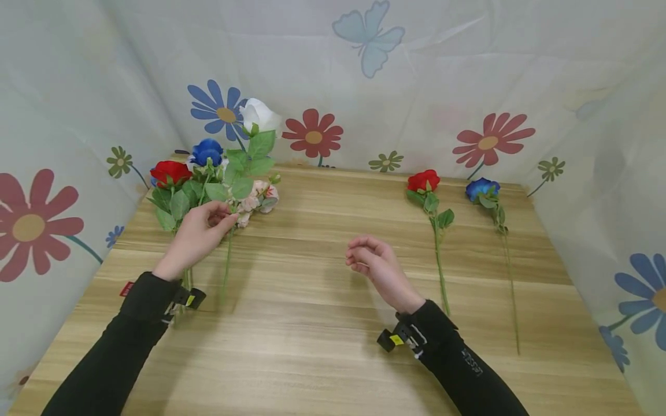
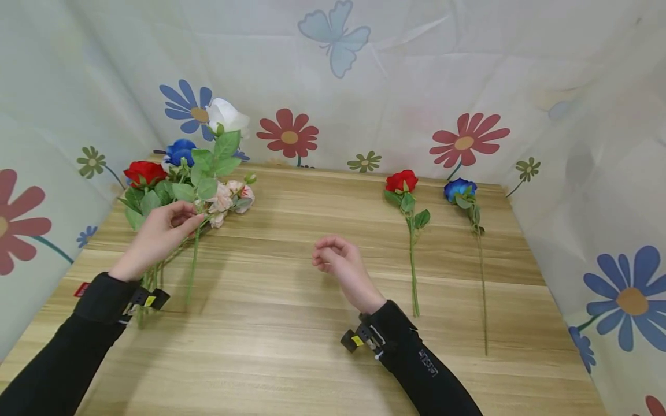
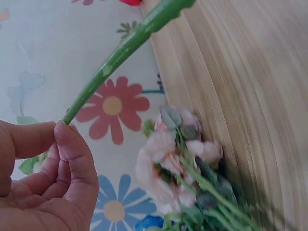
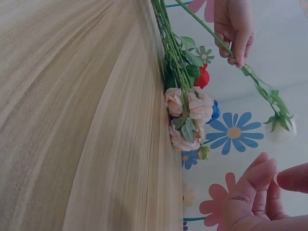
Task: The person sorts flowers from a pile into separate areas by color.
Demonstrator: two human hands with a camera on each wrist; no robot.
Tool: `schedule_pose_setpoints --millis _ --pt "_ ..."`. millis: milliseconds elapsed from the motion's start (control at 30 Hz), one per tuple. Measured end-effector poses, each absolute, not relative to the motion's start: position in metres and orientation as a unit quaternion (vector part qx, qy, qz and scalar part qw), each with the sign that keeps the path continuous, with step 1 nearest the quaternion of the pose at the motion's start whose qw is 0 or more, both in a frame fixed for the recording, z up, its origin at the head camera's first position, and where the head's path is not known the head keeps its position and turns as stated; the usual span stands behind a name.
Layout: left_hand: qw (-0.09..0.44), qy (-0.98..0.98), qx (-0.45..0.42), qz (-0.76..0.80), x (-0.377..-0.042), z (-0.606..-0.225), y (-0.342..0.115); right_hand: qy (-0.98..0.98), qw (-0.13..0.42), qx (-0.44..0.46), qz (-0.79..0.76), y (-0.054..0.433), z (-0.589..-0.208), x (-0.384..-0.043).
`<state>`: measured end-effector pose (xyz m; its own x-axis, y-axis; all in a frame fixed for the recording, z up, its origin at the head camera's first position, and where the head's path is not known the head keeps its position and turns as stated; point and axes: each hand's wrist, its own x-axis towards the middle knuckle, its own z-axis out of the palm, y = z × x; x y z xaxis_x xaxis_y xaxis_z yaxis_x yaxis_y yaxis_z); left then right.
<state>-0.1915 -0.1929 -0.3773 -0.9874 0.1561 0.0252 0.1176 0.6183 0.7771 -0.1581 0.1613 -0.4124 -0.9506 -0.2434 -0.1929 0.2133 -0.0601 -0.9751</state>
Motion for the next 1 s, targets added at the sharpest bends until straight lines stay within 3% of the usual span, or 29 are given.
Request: schedule_pose_setpoints --millis 733,1000 --pt "0.107 0.772 0.105 0.617 -0.207 -0.391 -0.116 0.722 0.209 -0.071 -0.656 0.16 -0.418 -0.152" --pt "0.133 0.729 0.104 0.664 -0.21 -0.397 -0.088 0.739 0.267 -0.121 -0.606 0.155 -0.418 -0.147"
